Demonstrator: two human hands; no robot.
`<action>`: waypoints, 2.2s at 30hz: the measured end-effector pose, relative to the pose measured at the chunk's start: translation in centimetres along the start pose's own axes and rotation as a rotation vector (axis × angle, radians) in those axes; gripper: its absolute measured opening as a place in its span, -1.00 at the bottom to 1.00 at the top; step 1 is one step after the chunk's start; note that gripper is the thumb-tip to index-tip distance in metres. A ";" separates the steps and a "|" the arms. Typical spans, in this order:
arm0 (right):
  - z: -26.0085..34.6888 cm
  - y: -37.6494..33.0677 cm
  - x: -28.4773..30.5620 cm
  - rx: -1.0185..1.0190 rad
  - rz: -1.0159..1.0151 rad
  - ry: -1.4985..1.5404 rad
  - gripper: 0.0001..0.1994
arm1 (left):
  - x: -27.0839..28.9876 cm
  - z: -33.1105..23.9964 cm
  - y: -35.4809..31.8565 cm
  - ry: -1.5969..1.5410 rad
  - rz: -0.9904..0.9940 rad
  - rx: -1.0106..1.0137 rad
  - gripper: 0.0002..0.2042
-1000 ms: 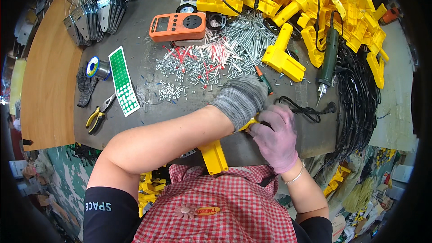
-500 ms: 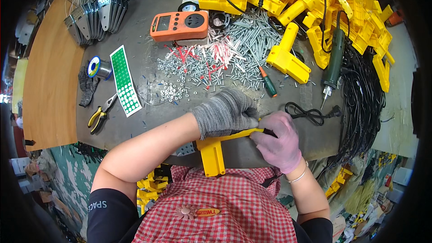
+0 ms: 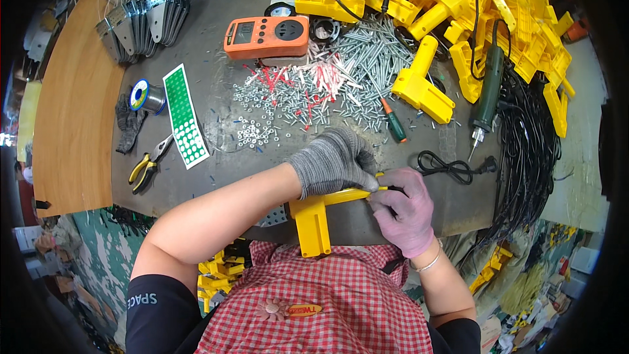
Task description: The person assembles internal electrical components into yellow plastic handheld tool housings by wiring internal wires and a circuit indicator strip, then securing them with screws. The person uses a soldering iron to connect wires and an electric screwdriver to fasten screws.
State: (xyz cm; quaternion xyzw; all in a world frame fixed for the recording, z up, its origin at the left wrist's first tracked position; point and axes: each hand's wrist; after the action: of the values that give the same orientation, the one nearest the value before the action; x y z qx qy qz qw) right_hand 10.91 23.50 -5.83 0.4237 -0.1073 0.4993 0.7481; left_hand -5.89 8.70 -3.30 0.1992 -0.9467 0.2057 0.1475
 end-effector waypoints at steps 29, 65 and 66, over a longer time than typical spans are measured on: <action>-4.1 11.6 -3.9 0.342 0.218 -0.738 -0.91 | 6.1 -1.1 7.2 1.334 -0.314 -0.322 -0.87; 7.6 -3.5 -4.0 -0.679 -0.234 0.517 -0.91 | -2.4 0.9 -5.6 0.734 -0.671 -0.422 -0.78; 7.4 -3.1 -4.2 -0.828 -0.235 0.713 -0.91 | -2.3 0.9 -5.8 0.753 -0.651 -0.442 -0.77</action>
State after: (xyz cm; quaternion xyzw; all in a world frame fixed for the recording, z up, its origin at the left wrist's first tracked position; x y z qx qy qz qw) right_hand 13.43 14.80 -5.28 -0.0916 0.0131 0.4412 0.8926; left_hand -1.49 4.24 -2.98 0.3591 -0.7384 0.0026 0.5708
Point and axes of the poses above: each hand's wrist, its own y-axis towards the middle knuckle, its own x-axis out of the back of the hand, z = x × y, and after that the axes turned 8 degrees about -z, right-handed
